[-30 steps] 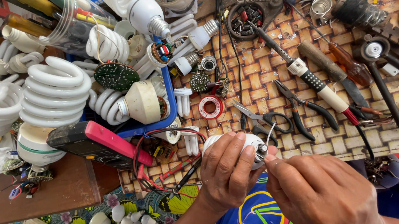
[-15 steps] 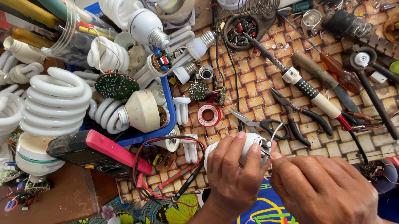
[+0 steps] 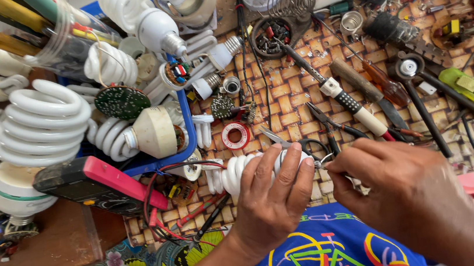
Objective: The person repairs a compact fluorescent light bulb by stripping wires, inserting them into the base, and securing them with pliers. They then attach a metal screw base to the bulb.
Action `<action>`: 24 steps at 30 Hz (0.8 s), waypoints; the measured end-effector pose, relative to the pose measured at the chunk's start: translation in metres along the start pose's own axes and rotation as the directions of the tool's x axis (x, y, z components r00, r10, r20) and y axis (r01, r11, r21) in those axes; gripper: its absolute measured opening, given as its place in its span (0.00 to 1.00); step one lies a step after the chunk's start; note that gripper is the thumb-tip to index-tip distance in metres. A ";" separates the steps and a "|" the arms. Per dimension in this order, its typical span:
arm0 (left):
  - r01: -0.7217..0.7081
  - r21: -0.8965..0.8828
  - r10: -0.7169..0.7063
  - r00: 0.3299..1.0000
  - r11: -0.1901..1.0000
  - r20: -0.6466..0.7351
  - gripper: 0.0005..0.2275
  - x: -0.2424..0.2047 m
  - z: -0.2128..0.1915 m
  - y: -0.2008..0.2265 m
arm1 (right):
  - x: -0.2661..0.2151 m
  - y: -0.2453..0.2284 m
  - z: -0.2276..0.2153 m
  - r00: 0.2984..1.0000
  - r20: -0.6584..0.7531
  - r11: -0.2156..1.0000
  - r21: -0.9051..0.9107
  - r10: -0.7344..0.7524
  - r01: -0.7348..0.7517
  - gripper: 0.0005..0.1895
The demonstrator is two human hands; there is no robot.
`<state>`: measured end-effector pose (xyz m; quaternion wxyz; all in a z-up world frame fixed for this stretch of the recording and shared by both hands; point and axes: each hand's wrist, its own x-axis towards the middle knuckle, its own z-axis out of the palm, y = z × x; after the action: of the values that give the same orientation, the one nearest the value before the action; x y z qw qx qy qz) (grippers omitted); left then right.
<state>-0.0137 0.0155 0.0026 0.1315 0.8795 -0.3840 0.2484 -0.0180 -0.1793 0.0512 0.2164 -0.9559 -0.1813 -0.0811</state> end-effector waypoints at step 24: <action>0.093 -0.712 0.050 0.983 0.697 0.177 0.16 0.015 -0.009 -0.023 | 0.003 0.043 -0.014 0.901 0.433 0.903 0.386 0.006 -0.191 0.06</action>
<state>0.0087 0.0256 0.0174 0.4307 0.7821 -0.4503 -0.0040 -0.0001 -0.2209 0.0478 0.3759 -0.8896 -0.1872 0.1796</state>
